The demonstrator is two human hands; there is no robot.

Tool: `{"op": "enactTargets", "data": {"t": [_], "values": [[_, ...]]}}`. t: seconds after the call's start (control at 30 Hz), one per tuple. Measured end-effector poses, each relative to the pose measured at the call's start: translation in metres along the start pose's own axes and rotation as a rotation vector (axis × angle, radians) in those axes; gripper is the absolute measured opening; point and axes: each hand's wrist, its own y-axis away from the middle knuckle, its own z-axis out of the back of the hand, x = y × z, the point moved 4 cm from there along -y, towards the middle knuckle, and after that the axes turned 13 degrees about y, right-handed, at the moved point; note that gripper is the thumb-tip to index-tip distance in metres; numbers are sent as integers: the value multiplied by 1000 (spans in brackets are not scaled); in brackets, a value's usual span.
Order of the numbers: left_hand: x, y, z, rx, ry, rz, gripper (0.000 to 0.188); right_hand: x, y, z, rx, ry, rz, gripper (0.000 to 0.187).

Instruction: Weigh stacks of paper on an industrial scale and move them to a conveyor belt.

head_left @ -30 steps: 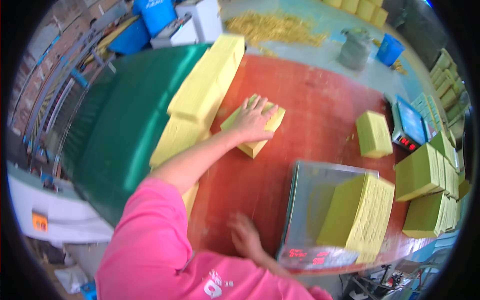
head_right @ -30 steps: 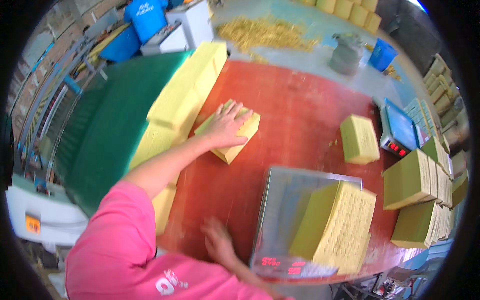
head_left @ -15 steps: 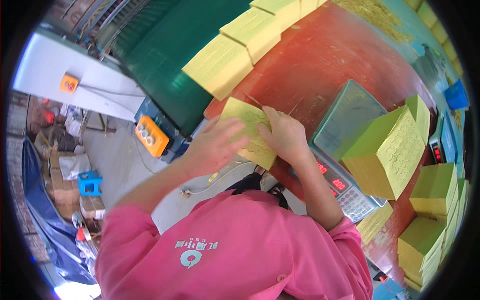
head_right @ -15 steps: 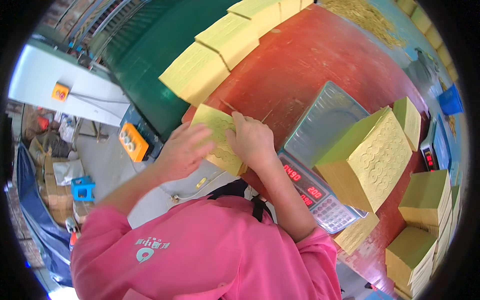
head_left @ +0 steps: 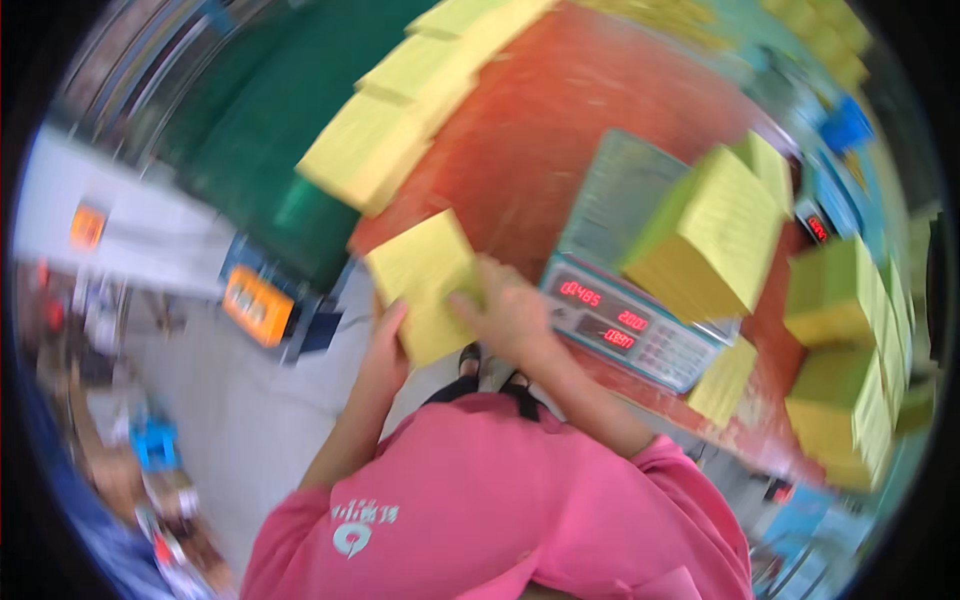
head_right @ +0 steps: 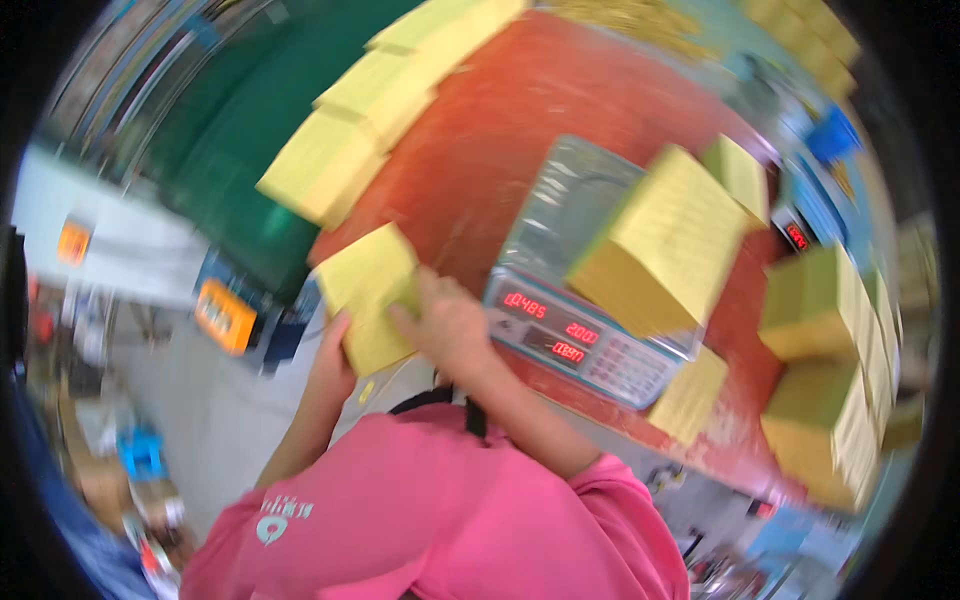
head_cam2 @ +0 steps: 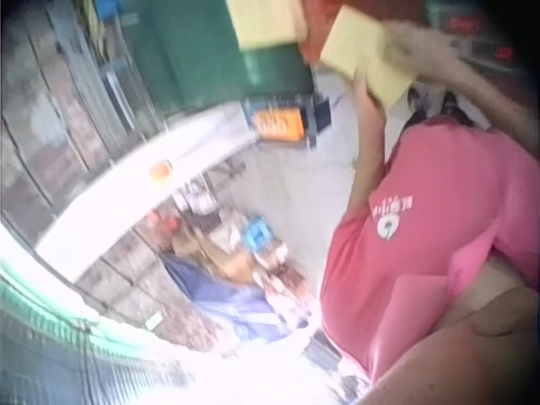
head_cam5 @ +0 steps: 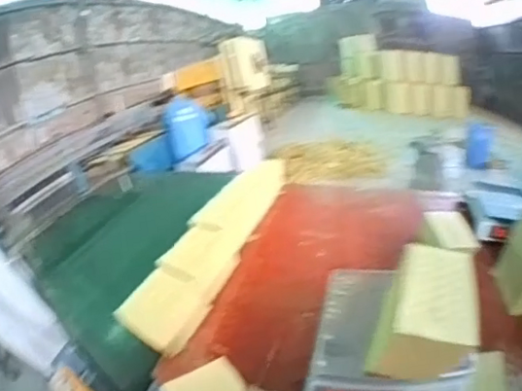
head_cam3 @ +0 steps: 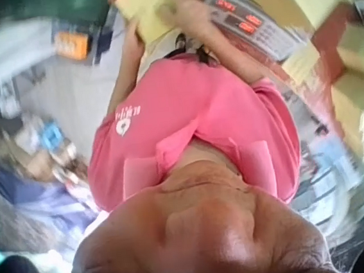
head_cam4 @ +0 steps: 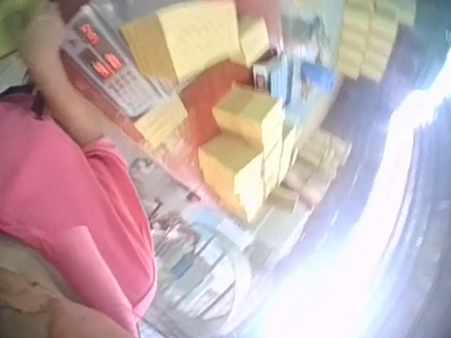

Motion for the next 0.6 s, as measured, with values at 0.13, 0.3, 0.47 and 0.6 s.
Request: {"op": "enactTargets", "data": {"t": [0.13,0.3,0.47,0.6], "values": [[-11,7,-6,-36,-44,85,52,7,17,13,24,-32,-105,65],[-21,-3,7,37,21,204,55,-17,41,18,179,-533,-310,67],[-83,30,-81,666,-633,-146,55,-22,70,54,146,-890,-348,78],[-77,21,-218,508,-257,381,48,-26,67,169,-127,-925,-392,68]]}}
